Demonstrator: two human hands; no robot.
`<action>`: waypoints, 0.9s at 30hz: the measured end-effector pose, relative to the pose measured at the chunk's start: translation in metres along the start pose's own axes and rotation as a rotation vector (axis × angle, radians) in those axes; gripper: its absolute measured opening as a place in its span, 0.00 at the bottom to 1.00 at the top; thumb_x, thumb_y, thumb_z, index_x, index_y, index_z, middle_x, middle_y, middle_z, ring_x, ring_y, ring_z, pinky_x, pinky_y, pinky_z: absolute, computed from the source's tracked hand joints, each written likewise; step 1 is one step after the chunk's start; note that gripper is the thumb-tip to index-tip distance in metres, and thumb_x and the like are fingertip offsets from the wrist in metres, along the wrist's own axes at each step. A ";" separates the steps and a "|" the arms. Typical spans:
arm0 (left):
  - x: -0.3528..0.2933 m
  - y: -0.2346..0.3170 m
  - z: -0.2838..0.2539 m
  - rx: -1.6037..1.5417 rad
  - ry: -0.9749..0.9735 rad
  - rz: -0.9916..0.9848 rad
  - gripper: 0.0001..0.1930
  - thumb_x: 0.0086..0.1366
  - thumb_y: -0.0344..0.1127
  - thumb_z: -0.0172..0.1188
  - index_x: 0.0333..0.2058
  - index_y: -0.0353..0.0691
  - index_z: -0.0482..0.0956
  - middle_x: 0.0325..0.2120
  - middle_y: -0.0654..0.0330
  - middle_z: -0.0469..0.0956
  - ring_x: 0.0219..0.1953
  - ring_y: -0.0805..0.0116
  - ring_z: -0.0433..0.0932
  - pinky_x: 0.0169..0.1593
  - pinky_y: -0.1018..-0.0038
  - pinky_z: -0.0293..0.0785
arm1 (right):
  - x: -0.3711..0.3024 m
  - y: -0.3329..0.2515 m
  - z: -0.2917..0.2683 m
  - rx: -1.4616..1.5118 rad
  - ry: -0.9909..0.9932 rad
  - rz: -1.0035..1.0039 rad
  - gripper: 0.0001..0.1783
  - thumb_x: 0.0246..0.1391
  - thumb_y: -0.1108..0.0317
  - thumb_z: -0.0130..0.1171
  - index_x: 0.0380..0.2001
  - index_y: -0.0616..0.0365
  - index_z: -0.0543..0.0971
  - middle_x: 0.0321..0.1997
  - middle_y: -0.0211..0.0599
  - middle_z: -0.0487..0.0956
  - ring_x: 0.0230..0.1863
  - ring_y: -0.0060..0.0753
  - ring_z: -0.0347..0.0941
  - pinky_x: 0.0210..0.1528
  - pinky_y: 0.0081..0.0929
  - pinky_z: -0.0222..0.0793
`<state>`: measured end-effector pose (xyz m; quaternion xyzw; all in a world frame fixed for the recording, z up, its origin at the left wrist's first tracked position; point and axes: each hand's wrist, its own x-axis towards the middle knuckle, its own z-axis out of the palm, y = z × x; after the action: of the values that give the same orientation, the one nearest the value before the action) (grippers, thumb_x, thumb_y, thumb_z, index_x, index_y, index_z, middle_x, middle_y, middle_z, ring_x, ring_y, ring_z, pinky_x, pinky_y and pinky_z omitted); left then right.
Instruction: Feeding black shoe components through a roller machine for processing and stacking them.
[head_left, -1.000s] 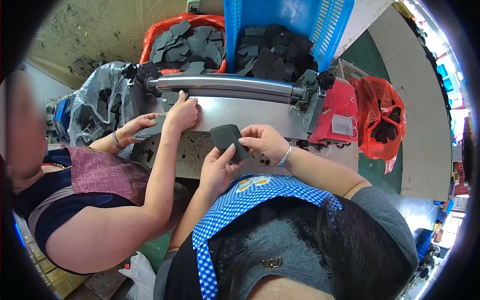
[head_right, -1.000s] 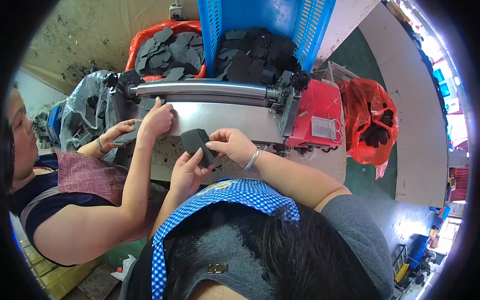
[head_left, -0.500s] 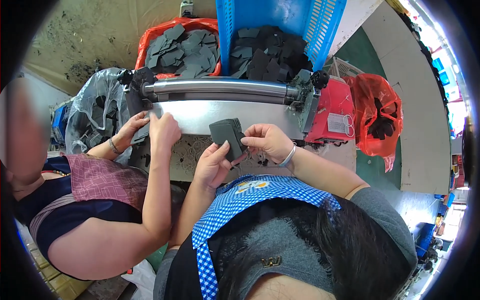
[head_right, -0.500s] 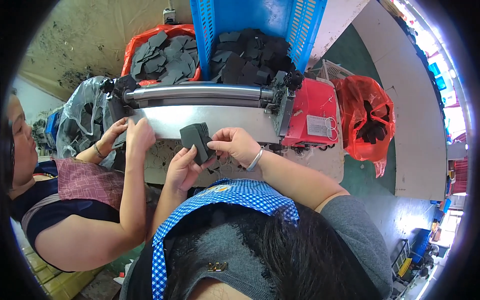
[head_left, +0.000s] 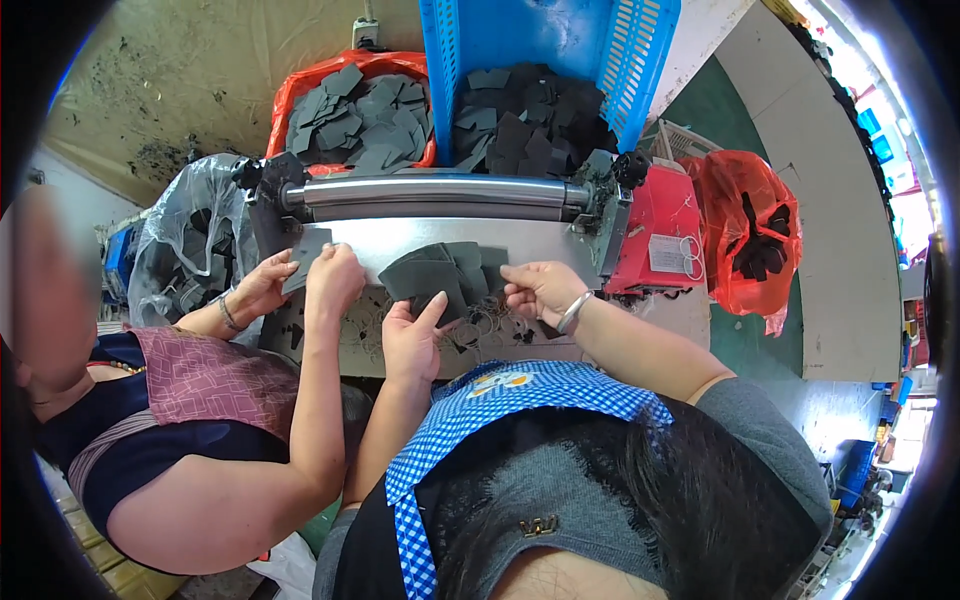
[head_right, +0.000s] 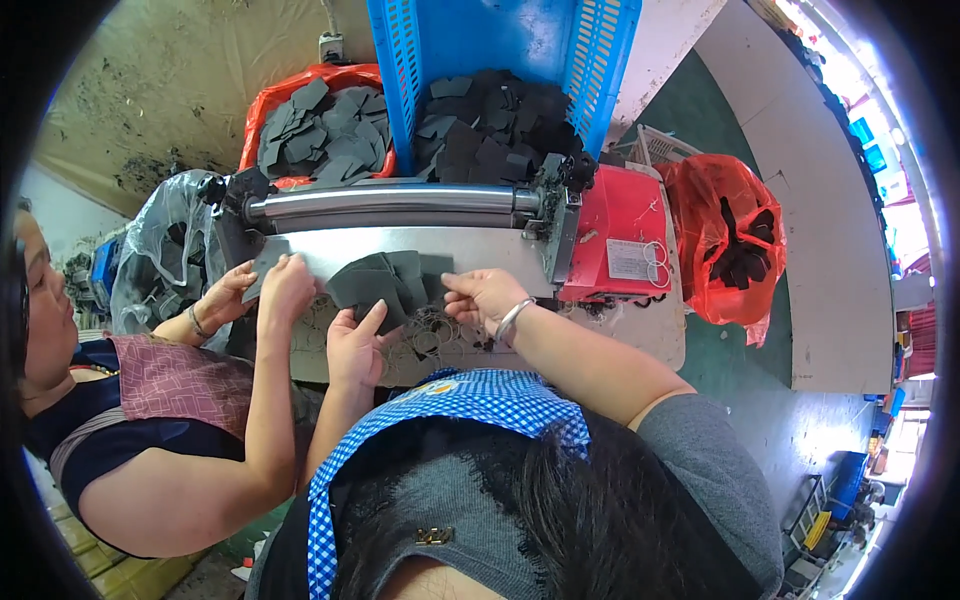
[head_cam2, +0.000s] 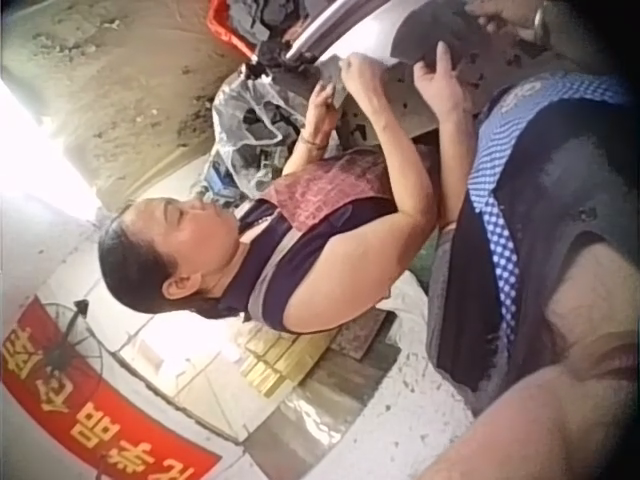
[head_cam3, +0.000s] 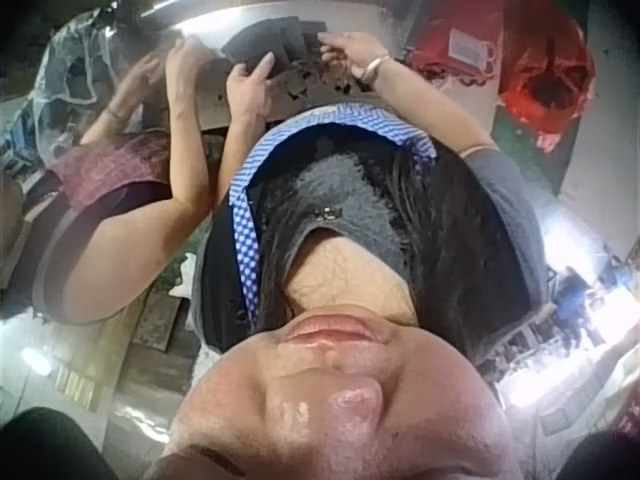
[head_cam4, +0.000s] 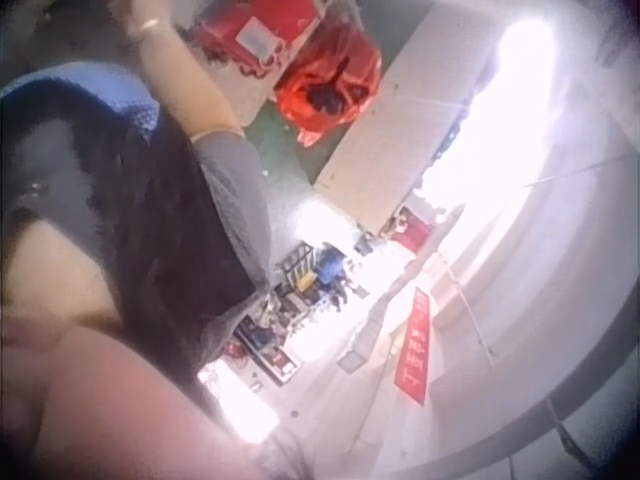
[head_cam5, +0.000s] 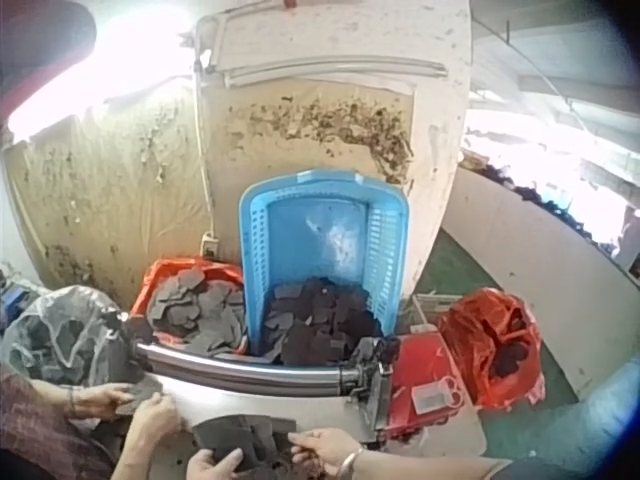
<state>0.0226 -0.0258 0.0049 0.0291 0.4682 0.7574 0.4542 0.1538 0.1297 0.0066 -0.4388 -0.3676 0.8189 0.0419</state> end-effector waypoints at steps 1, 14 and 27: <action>0.001 0.000 0.000 0.000 0.000 0.001 0.11 0.55 0.24 0.55 0.39 0.34 0.70 0.35 0.57 0.75 0.34 0.68 0.76 0.35 0.69 0.76 | 0.004 -0.001 -0.005 0.027 0.035 0.015 0.11 0.48 0.63 0.58 0.24 0.58 0.70 0.21 0.32 0.74 0.20 0.22 0.73 0.22 0.16 0.70; 0.006 -0.003 0.006 -0.020 -0.016 -0.050 0.11 0.57 0.26 0.54 0.40 0.35 0.68 0.36 0.57 0.74 0.35 0.67 0.75 0.35 0.70 0.75 | 0.017 -0.012 -0.010 -0.177 0.102 -0.062 0.10 0.52 0.63 0.52 0.27 0.59 0.71 0.22 0.32 0.75 0.19 0.19 0.70 0.17 0.15 0.63; 0.011 -0.007 0.001 -0.086 -0.154 -0.163 0.12 0.59 0.27 0.52 0.42 0.35 0.66 0.38 0.58 0.73 0.39 0.67 0.74 0.39 0.69 0.75 | -0.001 -0.010 0.011 -0.278 -0.137 -0.101 0.11 0.43 0.66 0.63 0.25 0.62 0.73 0.14 0.27 0.71 0.14 0.14 0.66 0.16 0.10 0.61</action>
<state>0.0213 -0.0160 -0.0042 0.0295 0.4000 0.7329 0.5495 0.1433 0.1304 0.0176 -0.3642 -0.5011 0.7850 -0.0031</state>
